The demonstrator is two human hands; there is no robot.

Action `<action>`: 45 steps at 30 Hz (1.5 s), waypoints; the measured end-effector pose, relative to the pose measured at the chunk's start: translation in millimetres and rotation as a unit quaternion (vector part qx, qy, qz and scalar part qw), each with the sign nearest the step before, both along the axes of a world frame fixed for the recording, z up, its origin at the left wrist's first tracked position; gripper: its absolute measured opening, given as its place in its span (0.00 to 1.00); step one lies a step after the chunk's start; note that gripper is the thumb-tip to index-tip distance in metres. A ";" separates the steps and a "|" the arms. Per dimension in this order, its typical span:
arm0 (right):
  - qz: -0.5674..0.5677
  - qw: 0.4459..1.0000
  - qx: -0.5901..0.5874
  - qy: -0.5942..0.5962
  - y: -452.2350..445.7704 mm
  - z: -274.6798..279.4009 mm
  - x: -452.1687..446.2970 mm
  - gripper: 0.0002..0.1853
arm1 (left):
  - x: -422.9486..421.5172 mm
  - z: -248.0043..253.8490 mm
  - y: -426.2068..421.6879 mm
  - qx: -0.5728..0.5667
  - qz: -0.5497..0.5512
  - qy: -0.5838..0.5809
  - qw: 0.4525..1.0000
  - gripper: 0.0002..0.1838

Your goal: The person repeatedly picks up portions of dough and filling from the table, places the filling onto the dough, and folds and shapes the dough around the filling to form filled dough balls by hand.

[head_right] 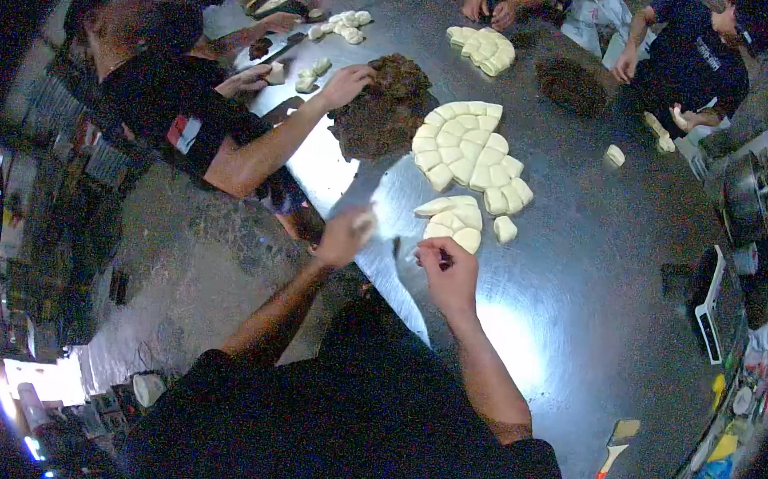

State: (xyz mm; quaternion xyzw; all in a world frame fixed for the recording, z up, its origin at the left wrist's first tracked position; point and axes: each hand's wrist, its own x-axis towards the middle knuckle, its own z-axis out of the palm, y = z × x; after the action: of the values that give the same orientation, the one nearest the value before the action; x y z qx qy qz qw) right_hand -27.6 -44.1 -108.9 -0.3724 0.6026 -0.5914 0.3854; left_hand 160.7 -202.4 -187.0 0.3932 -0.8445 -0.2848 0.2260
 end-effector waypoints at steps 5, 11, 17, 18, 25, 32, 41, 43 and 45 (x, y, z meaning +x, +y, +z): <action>-0.079 0.993 -0.004 0.084 55.4 19.3 -28.8 0.06 | -16.9 -33.9 37.4 -0.080 -0.003 -0.116 0.990 0.17; -0.249 0.925 -0.133 0.255 75.6 50.8 -39.1 0.07 | -89.4 82.7 119.1 0.218 -0.085 0.121 0.965 0.22; -0.312 0.815 -0.364 0.325 96.7 110.4 -99.7 0.08 | -164.1 209.6 184.2 0.234 -0.277 0.366 0.857 0.07; -0.337 0.850 -0.310 0.260 96.3 112.3 -110.6 0.07 | -174.2 220.3 188.5 0.197 -0.208 0.382 0.878 0.11; -0.123 0.869 -0.448 0.169 83.4 112.0 -25.1 0.13 | -127.2 202.7 140.5 0.389 -0.171 0.437 0.793 0.29; 0.126 0.938 -0.215 0.243 -16.4 5.4 9.9 0.08 | 4.1 60.5 38.9 0.439 0.061 0.284 0.850 0.15; -0.078 0.789 -0.169 0.586 -281.1 -102.7 -14.4 0.11 | 102.7 21.4 42.5 0.122 0.054 0.032 0.990 0.11; -0.025 0.762 -0.066 0.643 -290.4 -117.1 -10.1 0.12 | 107.4 30.2 41.9 0.021 0.051 -0.010 0.998 0.11; -0.043 0.756 -0.090 0.647 -283.9 -133.2 -8.2 0.10 | 107.0 26.3 37.2 0.065 0.070 0.004 0.995 0.12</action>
State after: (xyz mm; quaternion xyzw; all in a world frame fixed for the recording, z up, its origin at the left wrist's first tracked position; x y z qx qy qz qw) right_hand -35.8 -327.9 -242.1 -0.6730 0.6675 -0.2771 -0.1570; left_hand 267.6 -165.1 -160.7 0.4641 -0.7937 -0.3243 0.2226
